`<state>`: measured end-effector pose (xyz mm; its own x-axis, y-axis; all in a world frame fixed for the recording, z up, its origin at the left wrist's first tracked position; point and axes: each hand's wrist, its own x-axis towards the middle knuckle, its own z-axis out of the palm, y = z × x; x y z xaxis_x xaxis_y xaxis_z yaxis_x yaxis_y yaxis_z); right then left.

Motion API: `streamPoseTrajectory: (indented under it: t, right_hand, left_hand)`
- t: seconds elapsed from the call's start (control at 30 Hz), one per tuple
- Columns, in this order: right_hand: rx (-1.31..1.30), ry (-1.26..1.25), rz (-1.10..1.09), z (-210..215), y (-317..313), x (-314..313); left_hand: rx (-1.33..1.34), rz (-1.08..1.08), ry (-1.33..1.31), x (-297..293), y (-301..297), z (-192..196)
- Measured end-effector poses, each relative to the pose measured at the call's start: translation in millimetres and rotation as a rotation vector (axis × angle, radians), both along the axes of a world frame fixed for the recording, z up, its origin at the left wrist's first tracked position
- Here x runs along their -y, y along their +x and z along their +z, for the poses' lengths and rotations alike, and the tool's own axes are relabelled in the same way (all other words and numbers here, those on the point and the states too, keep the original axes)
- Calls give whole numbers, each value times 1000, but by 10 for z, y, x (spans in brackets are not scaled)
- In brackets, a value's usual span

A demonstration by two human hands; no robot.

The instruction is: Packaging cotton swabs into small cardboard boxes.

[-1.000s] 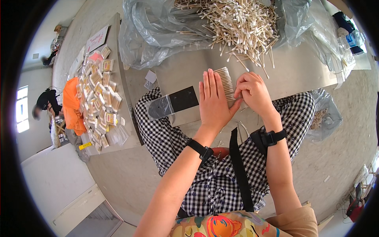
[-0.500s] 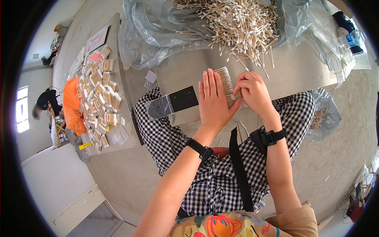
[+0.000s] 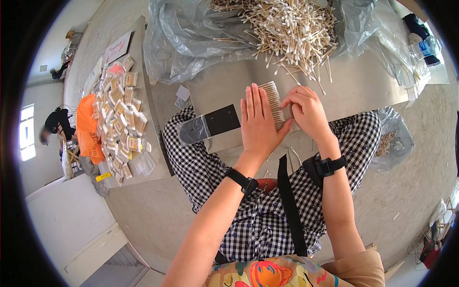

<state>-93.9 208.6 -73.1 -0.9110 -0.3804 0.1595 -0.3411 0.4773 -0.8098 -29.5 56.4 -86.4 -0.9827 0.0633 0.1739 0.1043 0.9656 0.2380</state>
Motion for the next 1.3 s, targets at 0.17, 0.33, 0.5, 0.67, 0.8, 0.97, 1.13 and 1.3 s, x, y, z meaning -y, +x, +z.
streamPoseTrajectory:
  t: [0.17, 0.33, 0.5, 0.67, 0.8, 0.97, 1.13, 1.3]
  right_hand:
    - [-3, -17, -32, -5, 7, 12]
    - [-10, -2, -16, -7, 24, 2]
    - [-30, 12, -5, -27, 17, 27]
    - [-54, -37, -37, -43, -27, 96]
    - [-134, 104, 7, -84, -58, -91]
    - [-222, 50, -38, -197, 33, 64]
    - [-204, -10, -95, -210, 88, 225]
    - [-198, -22, -102, -168, 72, 126]
  left_hand:
    - [-8, 4, 7, -5, 8, 1]
    - [6, -3, 25, -1, 26, 1]
    - [15, 3, 22, 14, 29, 6]
    - [13, 18, 30, 55, 13, 18]
    - [90, -17, 35, -80, -70, 33]
    - [12, -37, -34, 33, 31, -18]
    - [17, -22, -112, 132, 88, -59]
    - [14, -31, -154, 40, 18, -78]
